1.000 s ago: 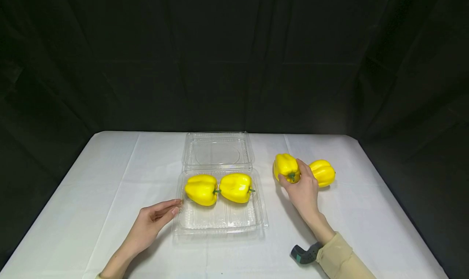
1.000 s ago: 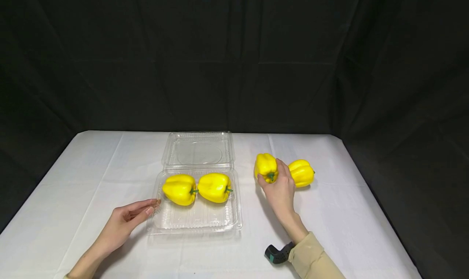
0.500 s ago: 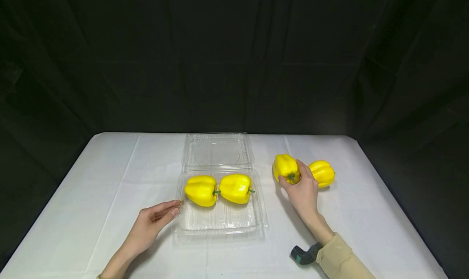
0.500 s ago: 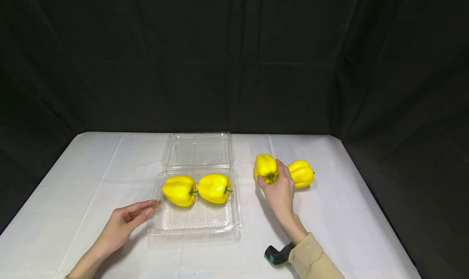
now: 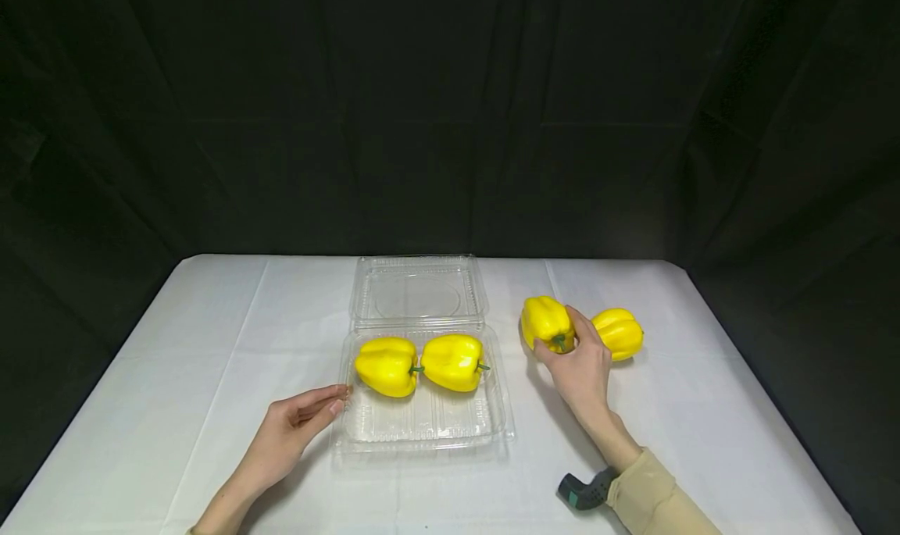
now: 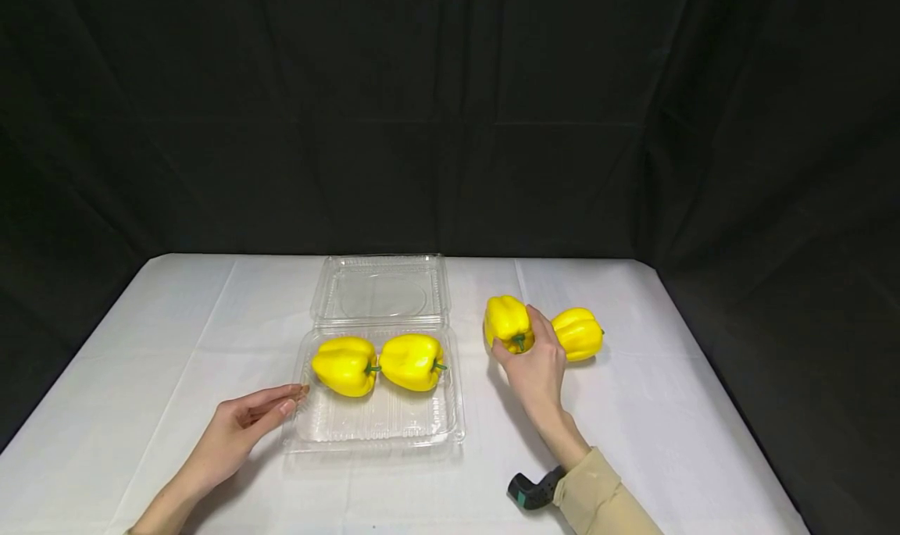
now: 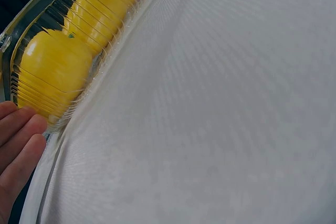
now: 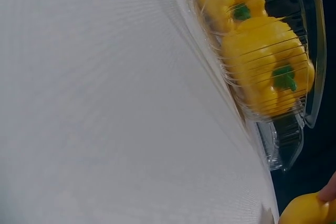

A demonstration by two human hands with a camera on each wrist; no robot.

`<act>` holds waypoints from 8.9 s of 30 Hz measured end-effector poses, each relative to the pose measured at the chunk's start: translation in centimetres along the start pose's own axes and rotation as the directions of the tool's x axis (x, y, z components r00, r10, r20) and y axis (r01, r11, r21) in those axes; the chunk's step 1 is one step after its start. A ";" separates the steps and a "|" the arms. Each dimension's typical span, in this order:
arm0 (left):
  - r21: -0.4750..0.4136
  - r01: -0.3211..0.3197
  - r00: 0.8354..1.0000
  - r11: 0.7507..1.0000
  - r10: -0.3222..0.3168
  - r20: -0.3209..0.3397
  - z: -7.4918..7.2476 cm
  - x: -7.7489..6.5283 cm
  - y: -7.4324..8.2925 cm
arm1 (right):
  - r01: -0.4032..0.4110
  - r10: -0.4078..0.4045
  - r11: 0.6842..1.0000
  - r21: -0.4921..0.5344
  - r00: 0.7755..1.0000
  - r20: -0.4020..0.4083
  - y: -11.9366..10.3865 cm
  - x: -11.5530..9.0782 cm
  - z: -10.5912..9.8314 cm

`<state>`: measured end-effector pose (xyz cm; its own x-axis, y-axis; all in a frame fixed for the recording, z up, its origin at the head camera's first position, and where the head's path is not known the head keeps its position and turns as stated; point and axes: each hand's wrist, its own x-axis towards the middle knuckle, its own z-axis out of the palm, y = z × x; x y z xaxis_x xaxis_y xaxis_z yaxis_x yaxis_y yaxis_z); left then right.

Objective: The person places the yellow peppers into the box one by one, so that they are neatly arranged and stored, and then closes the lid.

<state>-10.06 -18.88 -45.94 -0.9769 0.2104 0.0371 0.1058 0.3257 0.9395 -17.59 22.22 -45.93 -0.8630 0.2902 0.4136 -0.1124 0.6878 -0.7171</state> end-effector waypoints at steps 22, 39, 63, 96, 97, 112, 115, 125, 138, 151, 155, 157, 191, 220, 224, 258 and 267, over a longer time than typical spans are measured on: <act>-0.003 -0.010 1.000 1.000 0.010 0.002 0.0 0.0 0.1 | -0.084 0.084 0.996 -0.001 0.993 0.077 -1.1 0.1 -0.8; 0.001 -0.009 1.000 1.000 0.009 -0.004 0.0 0.0 0.0 | -0.065 0.063 0.998 0.014 0.995 0.080 -1.9 0.0 -1.2; 0.000 0.014 1.000 1.000 -0.014 -0.001 0.0 0.1 -0.3 | -0.078 0.065 0.993 0.084 0.988 0.141 -3.0 -0.3 -1.6; 0.023 0.015 1.000 1.000 -0.015 0.000 0.0 0.1 -0.5 | -0.009 -0.039 0.979 0.204 0.973 0.227 -4.7 -0.5 -2.7; 0.023 0.016 1.000 1.000 -0.016 0.000 0.0 0.1 -0.5 | -0.010 -0.040 0.978 0.210 0.973 0.228 -4.8 -0.5 -2.7; 0.020 0.012 1.000 1.000 -0.012 -0.005 0.0 0.1 -0.4 | 0.022 -0.098 0.954 0.298 0.965 0.242 -5.6 -1.0 -2.9; 0.021 0.011 1.000 1.000 -0.011 -0.007 0.0 0.2 -0.4 | 0.034 -0.114 0.950 0.309 0.963 0.246 -5.8 -1.1 -3.0; 0.016 0.040 0.999 0.999 -0.040 -0.004 0.0 0.2 -0.4 | 0.059 -0.155 0.938 0.341 0.952 0.263 -6.1 -1.5 -3.0; -0.010 0.042 0.999 0.999 -0.042 0.002 0.1 0.0 0.0 | 0.106 -0.236 0.900 0.423 0.934 0.268 -6.5 -2.1 -3.0; 0.002 0.038 0.999 0.999 -0.038 -0.011 0.1 0.1 0.0 | 0.109 -0.257 0.891 0.440 0.921 0.293 -7.1 -2.2 -2.9; -0.005 0.048 0.999 0.999 -0.048 -0.014 0.1 0.1 -0.1 | 0.112 -0.262 0.895 0.432 0.916 0.305 -7.2 -2.3 -2.9; 0.000 0.036 0.999 0.999 -0.036 -0.012 0.1 0.1 -0.1 | 0.114 -0.265 0.896 0.430 0.913 0.310 -7.2 -2.3 -2.9; 0.018 0.045 0.999 0.999 -0.045 -0.014 0.0 0.2 -0.3 | 0.080 -0.327 0.850 0.521 0.855 0.403 -7.7 -3.0 -2.6; -0.005 0.034 0.999 0.999 -0.034 -0.022 0.1 0.2 -0.1 | 0.100 -0.417 0.799 0.593 0.803 0.426 -8.5 -4.2 -1.9; -0.010 0.033 0.999 0.999 -0.033 -0.024 0.1 0.2 -0.2 | 0.094 -0.427 0.790 0.605 0.794 0.434 -8.7 -4.4 -1.6; 0.006 0.022 1.000 1.000 -0.022 -0.018 0.1 0.1 -0.2 | 0.195 -0.487 0.814 0.547 0.741 0.461 -9.9 -5.7 0.0; 0.012 0.033 0.999 0.999 -0.033 -0.019 0.1 0.0 0.0 | 0.190 -0.497 0.806 0.560 0.732 0.467 -10.2 -6.1 0.6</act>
<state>-10.02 -18.76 -45.96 -0.9832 0.1823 0.0126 0.0757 0.3435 0.9361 -11.48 13.06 -41.45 -0.8056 -0.4398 0.3971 -0.5305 0.2369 -0.8139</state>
